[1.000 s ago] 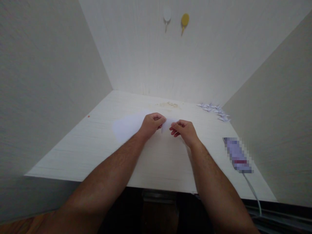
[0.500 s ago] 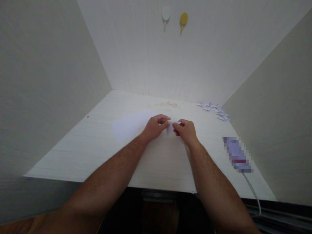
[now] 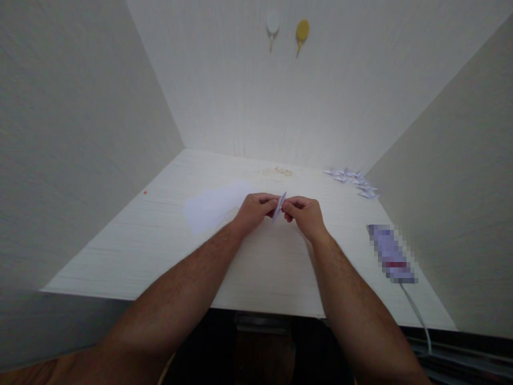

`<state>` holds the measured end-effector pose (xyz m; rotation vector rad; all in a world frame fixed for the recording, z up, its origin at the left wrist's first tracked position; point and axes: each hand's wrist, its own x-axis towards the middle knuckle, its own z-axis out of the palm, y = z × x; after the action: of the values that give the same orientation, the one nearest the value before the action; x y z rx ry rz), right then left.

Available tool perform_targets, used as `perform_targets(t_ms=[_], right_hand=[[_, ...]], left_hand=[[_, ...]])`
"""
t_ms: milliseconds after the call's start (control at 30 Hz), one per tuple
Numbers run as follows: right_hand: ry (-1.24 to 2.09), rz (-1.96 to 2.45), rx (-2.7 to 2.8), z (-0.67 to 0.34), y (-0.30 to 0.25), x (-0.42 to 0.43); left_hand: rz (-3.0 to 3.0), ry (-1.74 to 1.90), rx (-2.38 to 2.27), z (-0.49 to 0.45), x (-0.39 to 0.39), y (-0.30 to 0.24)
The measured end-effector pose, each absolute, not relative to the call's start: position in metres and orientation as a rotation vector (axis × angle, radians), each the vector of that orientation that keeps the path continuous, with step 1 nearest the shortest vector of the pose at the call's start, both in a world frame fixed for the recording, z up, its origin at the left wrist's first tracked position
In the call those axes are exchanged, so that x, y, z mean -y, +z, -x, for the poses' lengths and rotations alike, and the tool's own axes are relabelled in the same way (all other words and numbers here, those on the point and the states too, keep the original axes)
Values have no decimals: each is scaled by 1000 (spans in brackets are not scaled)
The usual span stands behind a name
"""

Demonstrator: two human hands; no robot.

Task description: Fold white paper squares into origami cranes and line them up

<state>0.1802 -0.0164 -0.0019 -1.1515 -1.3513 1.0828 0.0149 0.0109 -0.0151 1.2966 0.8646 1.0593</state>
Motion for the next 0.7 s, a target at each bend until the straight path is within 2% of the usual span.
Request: perform_targets(t_ms=[700], right_hand=[[1100,1158,1338,-180,-1,16]], left_hand=[[-1458,1065,-926,-15,-10,-12]])
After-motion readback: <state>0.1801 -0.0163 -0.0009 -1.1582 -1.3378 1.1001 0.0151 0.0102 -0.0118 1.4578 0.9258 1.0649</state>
